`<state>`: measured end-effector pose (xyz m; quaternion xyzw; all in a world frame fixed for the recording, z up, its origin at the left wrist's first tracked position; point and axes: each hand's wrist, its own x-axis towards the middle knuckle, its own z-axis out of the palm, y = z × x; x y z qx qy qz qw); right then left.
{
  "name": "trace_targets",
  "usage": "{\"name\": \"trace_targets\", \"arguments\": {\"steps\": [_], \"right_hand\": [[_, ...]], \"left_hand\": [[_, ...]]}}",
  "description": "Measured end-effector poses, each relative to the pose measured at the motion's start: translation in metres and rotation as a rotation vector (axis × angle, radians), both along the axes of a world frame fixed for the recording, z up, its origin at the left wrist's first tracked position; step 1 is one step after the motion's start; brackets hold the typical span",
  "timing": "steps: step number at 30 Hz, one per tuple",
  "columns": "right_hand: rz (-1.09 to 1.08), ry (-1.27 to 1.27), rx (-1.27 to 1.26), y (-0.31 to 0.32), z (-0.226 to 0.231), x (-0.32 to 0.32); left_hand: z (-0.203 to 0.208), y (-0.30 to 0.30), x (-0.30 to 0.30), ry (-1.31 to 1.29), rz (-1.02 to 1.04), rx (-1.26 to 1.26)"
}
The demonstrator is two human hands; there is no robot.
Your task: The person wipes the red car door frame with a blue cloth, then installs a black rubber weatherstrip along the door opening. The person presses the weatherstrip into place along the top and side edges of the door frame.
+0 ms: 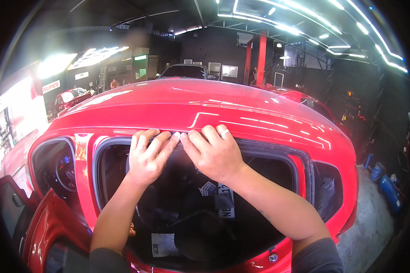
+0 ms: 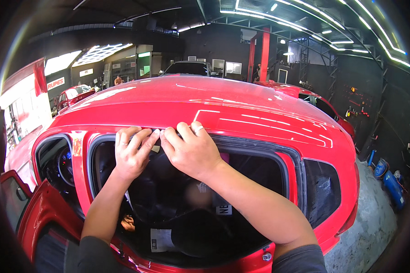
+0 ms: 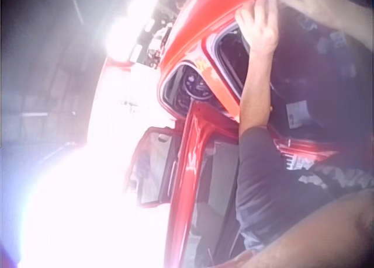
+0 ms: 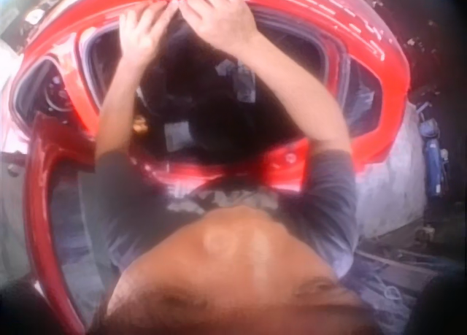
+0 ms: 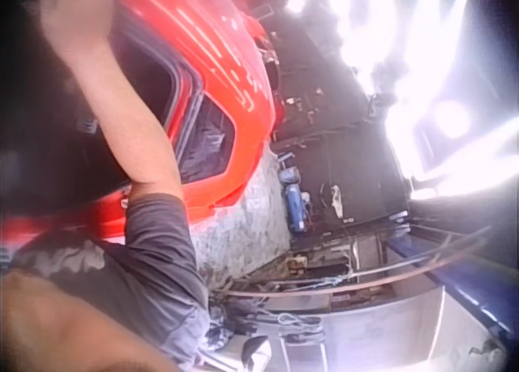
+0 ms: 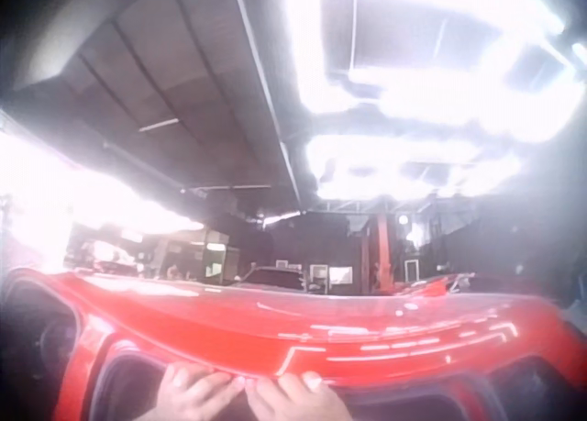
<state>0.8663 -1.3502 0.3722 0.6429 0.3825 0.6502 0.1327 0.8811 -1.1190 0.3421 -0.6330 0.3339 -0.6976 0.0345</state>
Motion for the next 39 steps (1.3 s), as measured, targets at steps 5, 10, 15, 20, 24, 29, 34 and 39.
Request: {"name": "trace_targets", "arguments": {"steps": [5,10,15,20,24,29,34,39], "right_hand": [[-0.054,0.124,-0.005,-0.001,-0.004,0.001],[0.03,0.059,0.006,-0.046,-0.006,-0.017],[-0.013,-0.038,0.021,-0.067,-0.008,-0.011],[-0.201,0.051,-0.035,-0.064,-0.01,-0.018],[-0.188,0.118,0.034,-0.064,-0.012,-0.037],[-0.147,0.247,0.064,-0.064,-0.013,-0.045],[-0.117,0.288,0.085,-0.057,-0.005,-0.042],[-0.1,0.306,0.112,-0.052,0.0,-0.039]], "left_hand": [[-0.009,-0.001,0.006,0.011,0.034,-0.02],[-0.01,-0.005,0.004,-0.006,0.008,-0.035],[-0.001,-0.002,0.006,0.007,-0.037,0.002],[-0.017,0.0,0.009,0.065,-0.008,-0.084],[-0.072,0.004,0.004,0.237,-0.038,-0.55],[-0.132,0.051,0.009,0.956,-0.545,-1.1],[-0.099,0.102,-0.006,1.039,-0.709,-0.922],[-0.029,0.116,-0.015,0.718,-0.201,-0.763]]}}
